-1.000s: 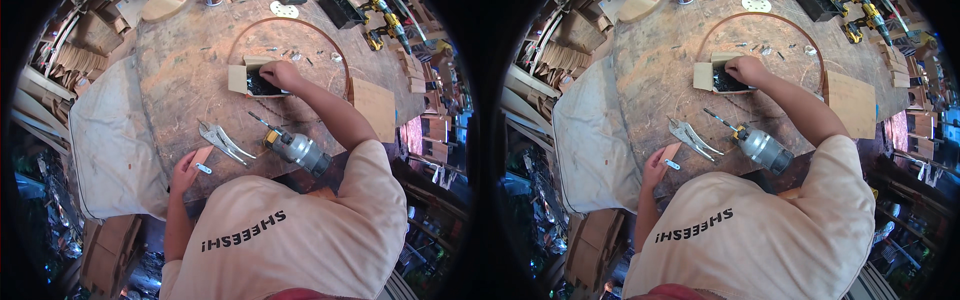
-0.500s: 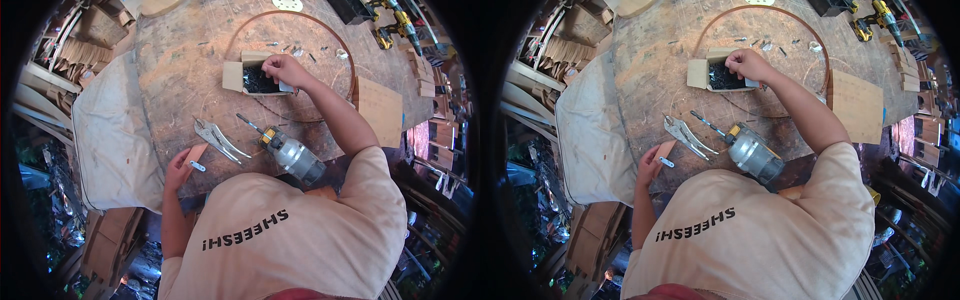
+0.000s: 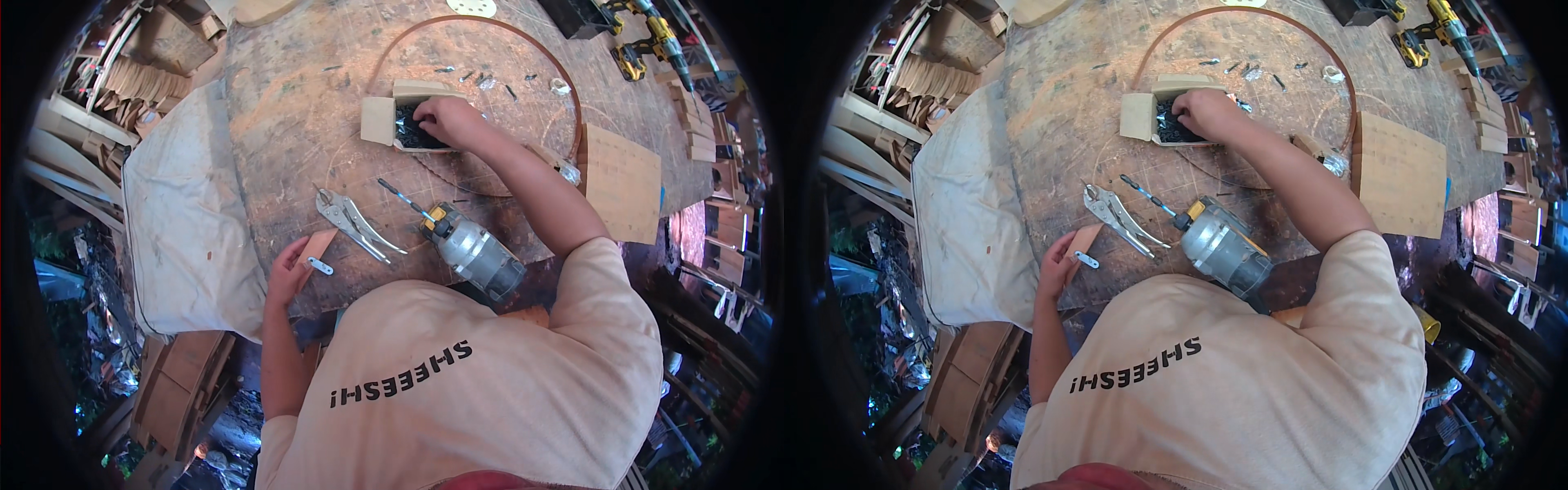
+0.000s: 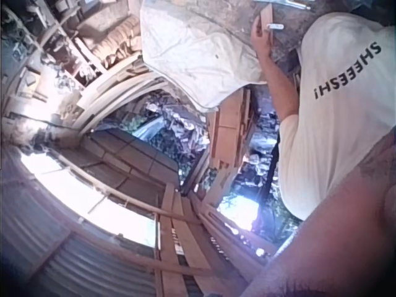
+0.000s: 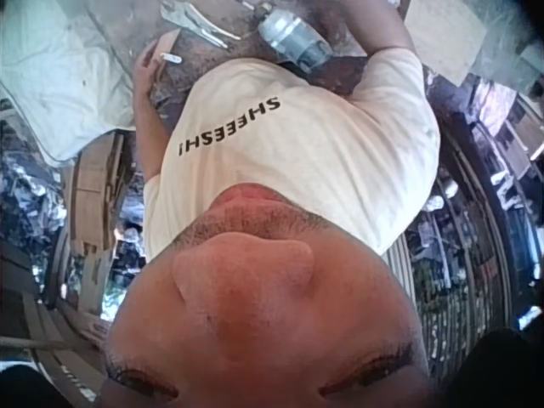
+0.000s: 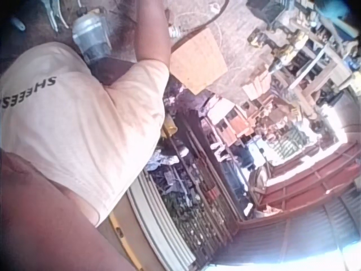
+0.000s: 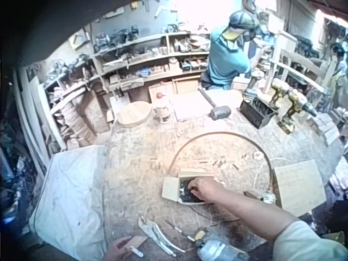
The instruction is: The person holds a metal bracket against a wooden block using locking pliers, retrieves a screw from a box, and fastens the bracket to the wooden block using a power driver.
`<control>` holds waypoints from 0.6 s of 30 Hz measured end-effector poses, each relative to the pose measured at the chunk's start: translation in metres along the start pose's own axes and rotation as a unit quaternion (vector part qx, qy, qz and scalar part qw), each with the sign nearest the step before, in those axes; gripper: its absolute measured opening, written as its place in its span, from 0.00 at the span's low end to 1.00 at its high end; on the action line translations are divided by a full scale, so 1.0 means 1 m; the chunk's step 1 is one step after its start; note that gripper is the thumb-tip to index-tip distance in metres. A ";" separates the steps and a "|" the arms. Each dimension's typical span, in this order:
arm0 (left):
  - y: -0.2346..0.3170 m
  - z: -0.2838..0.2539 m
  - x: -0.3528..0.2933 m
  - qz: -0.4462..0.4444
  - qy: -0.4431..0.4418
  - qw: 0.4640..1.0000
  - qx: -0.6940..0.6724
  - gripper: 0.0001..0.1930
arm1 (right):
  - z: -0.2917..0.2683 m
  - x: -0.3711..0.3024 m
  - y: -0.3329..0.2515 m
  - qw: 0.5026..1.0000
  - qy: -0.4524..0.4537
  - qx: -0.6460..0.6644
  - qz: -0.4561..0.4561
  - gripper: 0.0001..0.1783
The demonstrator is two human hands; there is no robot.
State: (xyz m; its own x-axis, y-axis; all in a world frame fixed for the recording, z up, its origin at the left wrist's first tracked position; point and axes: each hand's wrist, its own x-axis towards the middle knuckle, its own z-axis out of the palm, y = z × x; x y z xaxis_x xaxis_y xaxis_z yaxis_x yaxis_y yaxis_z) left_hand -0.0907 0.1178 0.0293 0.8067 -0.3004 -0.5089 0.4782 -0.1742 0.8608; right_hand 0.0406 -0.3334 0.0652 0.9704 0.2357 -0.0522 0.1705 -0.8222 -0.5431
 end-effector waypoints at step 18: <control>0.005 0.003 -0.001 -0.011 -0.003 1.000 0.000 0.30 | 0.000 -0.010 0.017 0.932 -0.019 0.332 0.145 0.07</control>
State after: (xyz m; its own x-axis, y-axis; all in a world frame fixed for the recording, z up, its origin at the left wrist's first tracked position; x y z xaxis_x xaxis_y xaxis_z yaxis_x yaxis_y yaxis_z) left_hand -0.0900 0.1148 0.0344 0.7936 -0.3029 -0.5276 0.4956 -0.1812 0.8495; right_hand 0.0336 -0.3494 0.0562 0.9503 0.0814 -0.3006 -0.2542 -0.3547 -0.8998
